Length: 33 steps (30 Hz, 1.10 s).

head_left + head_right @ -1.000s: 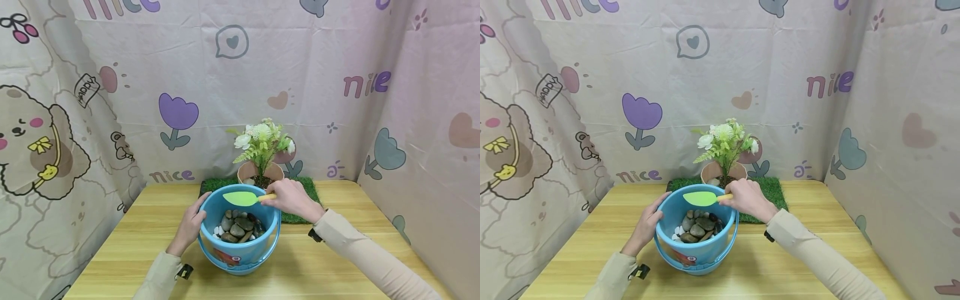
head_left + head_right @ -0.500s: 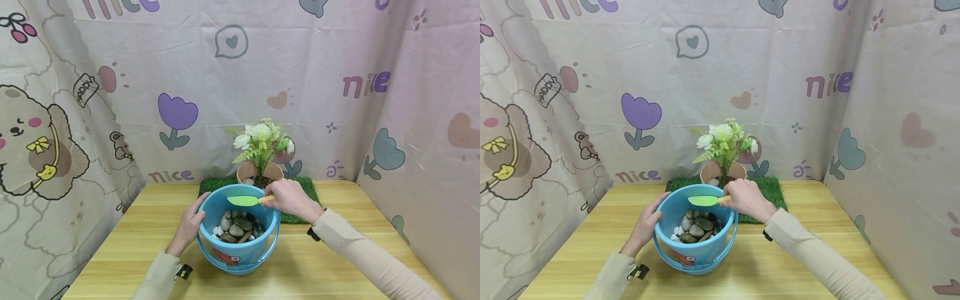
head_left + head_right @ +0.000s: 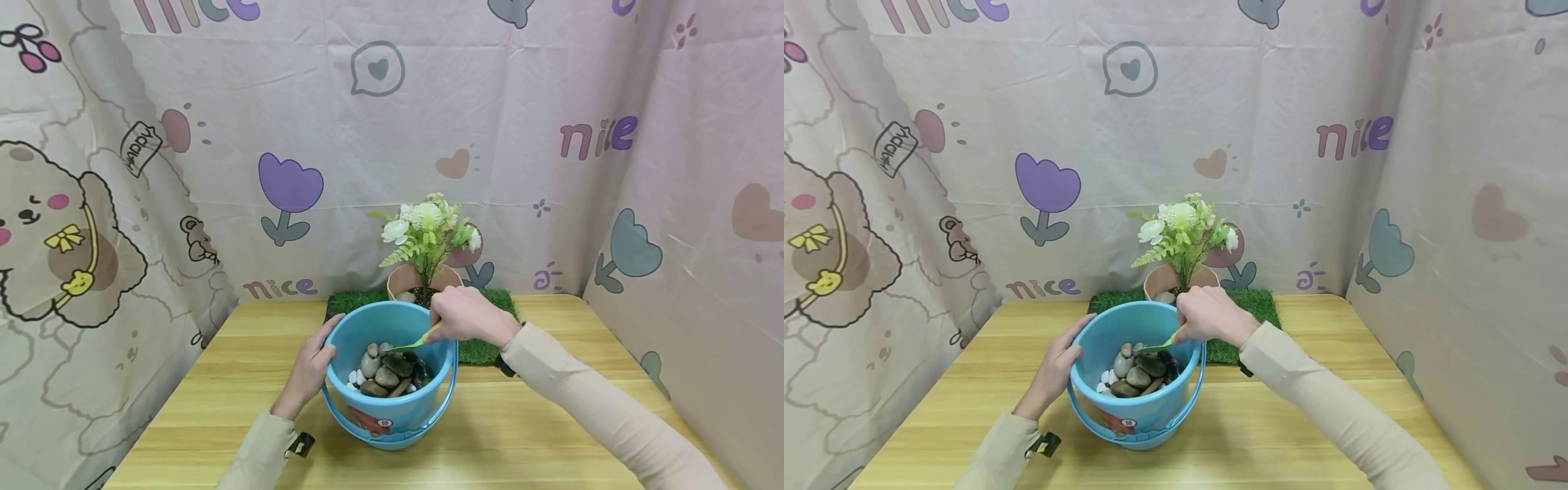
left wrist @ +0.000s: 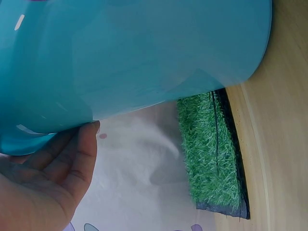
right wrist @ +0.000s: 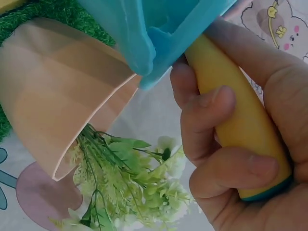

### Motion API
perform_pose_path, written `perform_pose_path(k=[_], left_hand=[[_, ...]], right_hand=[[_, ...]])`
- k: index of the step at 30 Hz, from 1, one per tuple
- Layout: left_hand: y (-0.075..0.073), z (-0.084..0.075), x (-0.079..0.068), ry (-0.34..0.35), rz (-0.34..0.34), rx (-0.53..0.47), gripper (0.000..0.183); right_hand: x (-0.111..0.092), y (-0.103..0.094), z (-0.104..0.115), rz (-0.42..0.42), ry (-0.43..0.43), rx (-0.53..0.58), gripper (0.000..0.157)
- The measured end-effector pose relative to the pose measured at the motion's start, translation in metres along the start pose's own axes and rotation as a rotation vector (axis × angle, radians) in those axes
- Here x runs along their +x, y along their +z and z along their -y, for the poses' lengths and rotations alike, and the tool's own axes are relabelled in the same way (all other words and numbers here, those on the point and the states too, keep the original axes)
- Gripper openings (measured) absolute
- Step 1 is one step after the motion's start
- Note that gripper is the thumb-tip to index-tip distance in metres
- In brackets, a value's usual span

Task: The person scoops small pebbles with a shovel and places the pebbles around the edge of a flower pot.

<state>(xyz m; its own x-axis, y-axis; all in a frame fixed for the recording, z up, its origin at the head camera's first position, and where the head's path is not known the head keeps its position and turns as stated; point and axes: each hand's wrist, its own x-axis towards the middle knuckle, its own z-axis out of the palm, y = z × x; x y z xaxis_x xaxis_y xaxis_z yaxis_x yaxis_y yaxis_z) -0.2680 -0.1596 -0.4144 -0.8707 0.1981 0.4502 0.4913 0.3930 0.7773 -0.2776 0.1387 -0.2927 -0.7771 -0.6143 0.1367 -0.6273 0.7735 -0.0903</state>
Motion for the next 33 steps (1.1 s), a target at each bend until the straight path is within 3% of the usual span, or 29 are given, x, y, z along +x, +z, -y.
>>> perform_pose_path(k=[6, 11, 16, 24, 29, 33], left_hand=[[0.0, 0.0, -0.001, 0.012, 0.002, -0.004, 0.059], [0.0, 0.0, 0.0, 0.009, -0.001, -0.007, 0.059], [0.0, 0.0, 0.001, 0.012, -0.007, -0.004, 0.059], [-0.001, 0.0, 0.0, 0.011, -0.01, -0.003, 0.059], [-0.001, 0.001, -0.001, 0.015, -0.012, 0.003, 0.059], [0.0, 0.001, -0.001, 0.011, -0.01, 0.004, 0.059]], right_hand=[[0.007, -0.001, 0.002, 0.067, 0.007, 0.008, 0.051], [0.015, -0.001, 0.003, 0.095, 0.024, -0.014, 0.054], [0.023, 0.001, 0.008, 0.112, 0.059, -0.028, 0.048], [0.037, 0.004, 0.017, 0.16, 0.19, -0.011, 0.034], [0.04, 0.013, 0.02, 0.157, 0.19, 0.006, 0.028], [0.037, 0.019, 0.022, 0.114, 0.146, -0.051, 0.031]])
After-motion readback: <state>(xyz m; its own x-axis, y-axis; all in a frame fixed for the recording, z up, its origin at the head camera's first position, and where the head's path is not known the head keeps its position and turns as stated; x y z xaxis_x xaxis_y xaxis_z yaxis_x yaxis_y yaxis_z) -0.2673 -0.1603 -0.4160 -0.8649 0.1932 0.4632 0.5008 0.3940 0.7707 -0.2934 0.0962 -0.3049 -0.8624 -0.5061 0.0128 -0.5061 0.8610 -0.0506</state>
